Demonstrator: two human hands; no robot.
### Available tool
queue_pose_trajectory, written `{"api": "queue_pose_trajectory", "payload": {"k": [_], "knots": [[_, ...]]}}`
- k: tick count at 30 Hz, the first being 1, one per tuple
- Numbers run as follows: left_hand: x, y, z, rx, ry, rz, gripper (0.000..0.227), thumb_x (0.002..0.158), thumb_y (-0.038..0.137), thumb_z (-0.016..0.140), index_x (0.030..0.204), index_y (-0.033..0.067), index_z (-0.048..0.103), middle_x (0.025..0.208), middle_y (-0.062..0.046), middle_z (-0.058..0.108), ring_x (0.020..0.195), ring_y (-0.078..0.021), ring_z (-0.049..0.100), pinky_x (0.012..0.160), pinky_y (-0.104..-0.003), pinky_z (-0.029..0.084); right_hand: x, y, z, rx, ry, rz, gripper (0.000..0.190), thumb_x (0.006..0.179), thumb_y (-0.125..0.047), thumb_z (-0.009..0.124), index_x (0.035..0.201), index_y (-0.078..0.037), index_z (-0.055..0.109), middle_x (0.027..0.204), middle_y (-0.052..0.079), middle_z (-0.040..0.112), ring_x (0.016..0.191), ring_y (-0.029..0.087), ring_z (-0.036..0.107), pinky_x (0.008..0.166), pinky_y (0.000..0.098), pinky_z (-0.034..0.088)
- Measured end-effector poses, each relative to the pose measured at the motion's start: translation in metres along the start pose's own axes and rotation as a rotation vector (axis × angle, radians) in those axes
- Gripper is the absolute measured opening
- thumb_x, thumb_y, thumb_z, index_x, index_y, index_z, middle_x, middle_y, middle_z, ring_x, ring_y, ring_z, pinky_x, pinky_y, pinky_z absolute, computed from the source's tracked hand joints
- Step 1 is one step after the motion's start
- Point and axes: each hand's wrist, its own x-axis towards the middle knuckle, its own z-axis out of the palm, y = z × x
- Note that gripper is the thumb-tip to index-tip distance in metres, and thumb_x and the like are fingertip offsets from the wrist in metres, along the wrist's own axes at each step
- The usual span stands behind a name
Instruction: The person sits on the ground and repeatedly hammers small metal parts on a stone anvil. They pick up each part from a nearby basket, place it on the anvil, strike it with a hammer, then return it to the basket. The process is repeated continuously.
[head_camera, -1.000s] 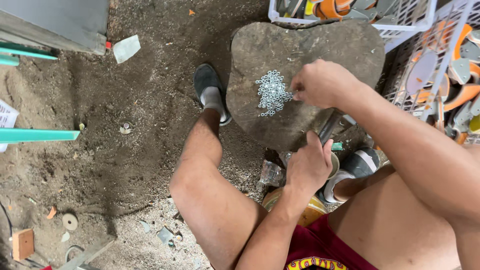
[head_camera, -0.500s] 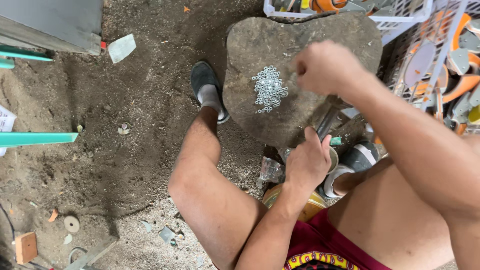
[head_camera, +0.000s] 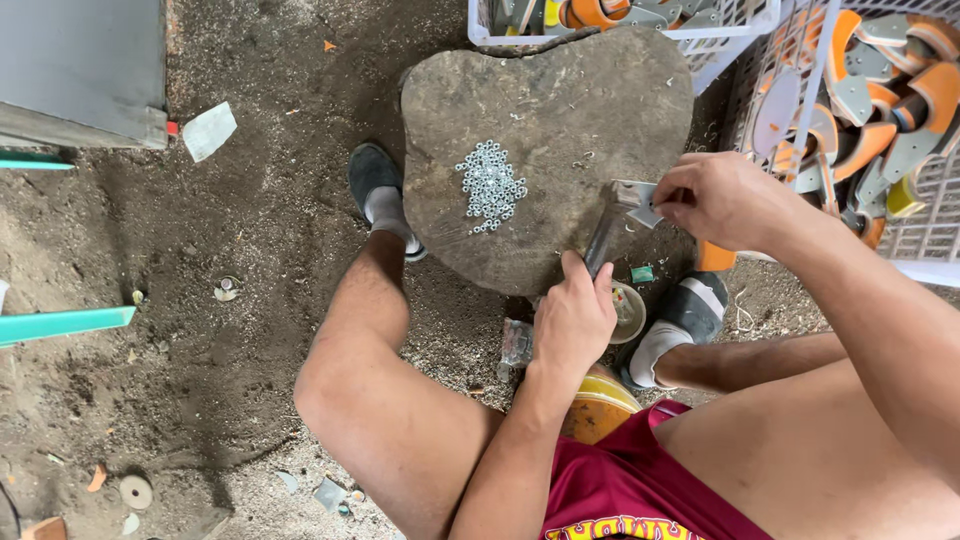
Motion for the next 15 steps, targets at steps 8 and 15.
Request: {"api": "queue_pose_trajectory", "payload": {"k": [8,15], "knots": [[0.0001,0.0018,-0.0012,0.032,0.003,-0.009,0.044,0.107,0.035,0.047,0.119,-0.0072,0.044,0.069,-0.032,0.066,0.066,-0.0525,0.068,0.058,-0.06,0.054,-0.0067,-0.0019,0.0079,-0.042,0.108,-0.075,0.018,0.084,-0.015,0.072,0.099,-0.006,0.076,0.092,0.013,0.069,0.087,0.036,0.069,0.078,0.046,0.056],[0.0001,-0.0005,0.0011,0.028,0.014,-0.016,0.044,0.106,0.035,0.048,0.121,-0.0072,0.044,0.07,-0.032,0.067,0.067,-0.0528,0.068,0.059,-0.061,0.054,-0.0086,-0.0028,0.0111,-0.082,0.161,-0.132,0.017,0.085,-0.013,0.071,0.1,-0.004,0.074,0.092,0.014,0.068,0.089,0.037,0.068,0.08,0.0467,0.056]]}}
